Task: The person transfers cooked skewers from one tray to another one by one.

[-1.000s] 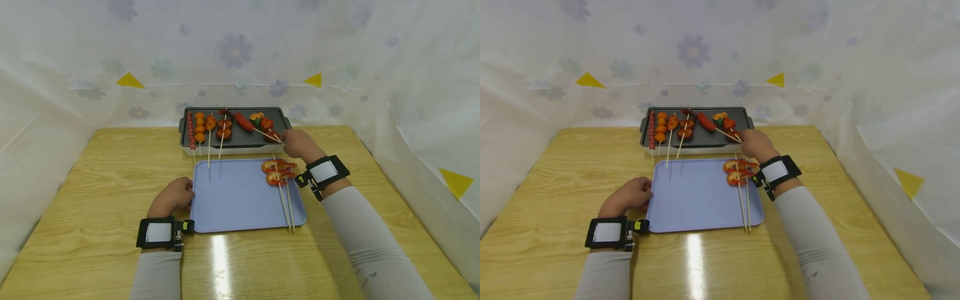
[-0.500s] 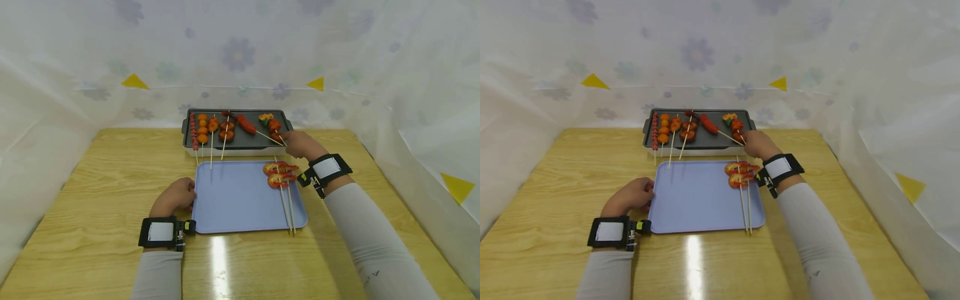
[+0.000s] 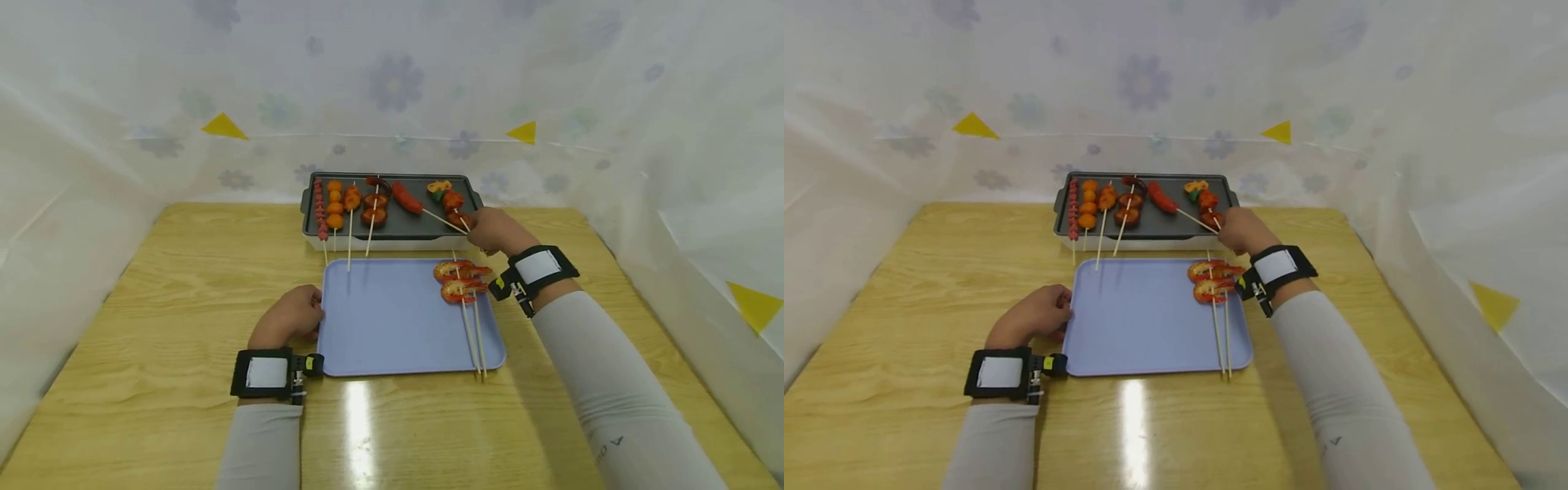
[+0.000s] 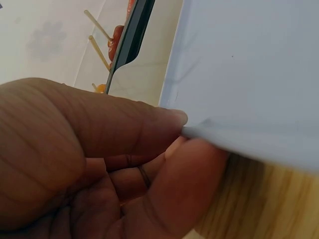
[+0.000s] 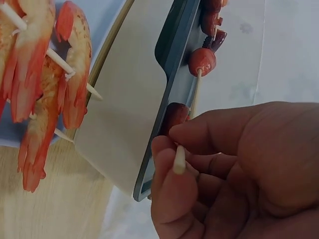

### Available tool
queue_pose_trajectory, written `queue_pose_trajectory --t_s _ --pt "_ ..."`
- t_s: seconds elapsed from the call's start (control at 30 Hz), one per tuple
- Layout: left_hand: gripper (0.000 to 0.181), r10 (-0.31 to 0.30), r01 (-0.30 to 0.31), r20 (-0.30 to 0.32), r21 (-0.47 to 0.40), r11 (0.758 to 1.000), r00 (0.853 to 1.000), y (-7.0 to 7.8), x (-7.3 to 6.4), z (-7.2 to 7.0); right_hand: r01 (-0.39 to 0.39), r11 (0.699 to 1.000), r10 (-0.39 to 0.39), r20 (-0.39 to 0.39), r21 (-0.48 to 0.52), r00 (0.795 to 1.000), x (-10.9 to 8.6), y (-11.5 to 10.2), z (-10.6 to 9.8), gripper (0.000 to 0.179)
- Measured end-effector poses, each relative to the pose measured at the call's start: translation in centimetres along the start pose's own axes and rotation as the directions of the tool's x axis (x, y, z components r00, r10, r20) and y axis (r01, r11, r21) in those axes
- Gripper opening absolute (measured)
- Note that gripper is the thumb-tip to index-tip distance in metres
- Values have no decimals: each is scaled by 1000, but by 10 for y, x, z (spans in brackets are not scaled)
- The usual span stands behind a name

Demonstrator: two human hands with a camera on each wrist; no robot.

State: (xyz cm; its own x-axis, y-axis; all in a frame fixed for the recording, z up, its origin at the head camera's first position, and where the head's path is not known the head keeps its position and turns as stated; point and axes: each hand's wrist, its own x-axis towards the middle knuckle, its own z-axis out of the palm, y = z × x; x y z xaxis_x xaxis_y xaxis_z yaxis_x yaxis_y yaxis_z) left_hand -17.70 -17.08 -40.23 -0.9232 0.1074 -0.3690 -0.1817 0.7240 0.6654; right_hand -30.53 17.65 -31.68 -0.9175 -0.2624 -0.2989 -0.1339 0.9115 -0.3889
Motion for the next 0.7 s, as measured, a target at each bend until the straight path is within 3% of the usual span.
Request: queue_pose_trajectory --t_s 0.2,0.47,0.7 --pt "27 -14 15 7 -59 998 1000 -1 1 0 -33 998 31 48 60 998 1 -4 1 8" --pt "26 -19 19 4 -63 998 1000 2 0 0 -17 999 14 83 27 996 1 -1 5 12" --pt "27 -31 31 3 -76 997 1000 1 0 1 -16 999 13 70 38 997 3 4 11 9"
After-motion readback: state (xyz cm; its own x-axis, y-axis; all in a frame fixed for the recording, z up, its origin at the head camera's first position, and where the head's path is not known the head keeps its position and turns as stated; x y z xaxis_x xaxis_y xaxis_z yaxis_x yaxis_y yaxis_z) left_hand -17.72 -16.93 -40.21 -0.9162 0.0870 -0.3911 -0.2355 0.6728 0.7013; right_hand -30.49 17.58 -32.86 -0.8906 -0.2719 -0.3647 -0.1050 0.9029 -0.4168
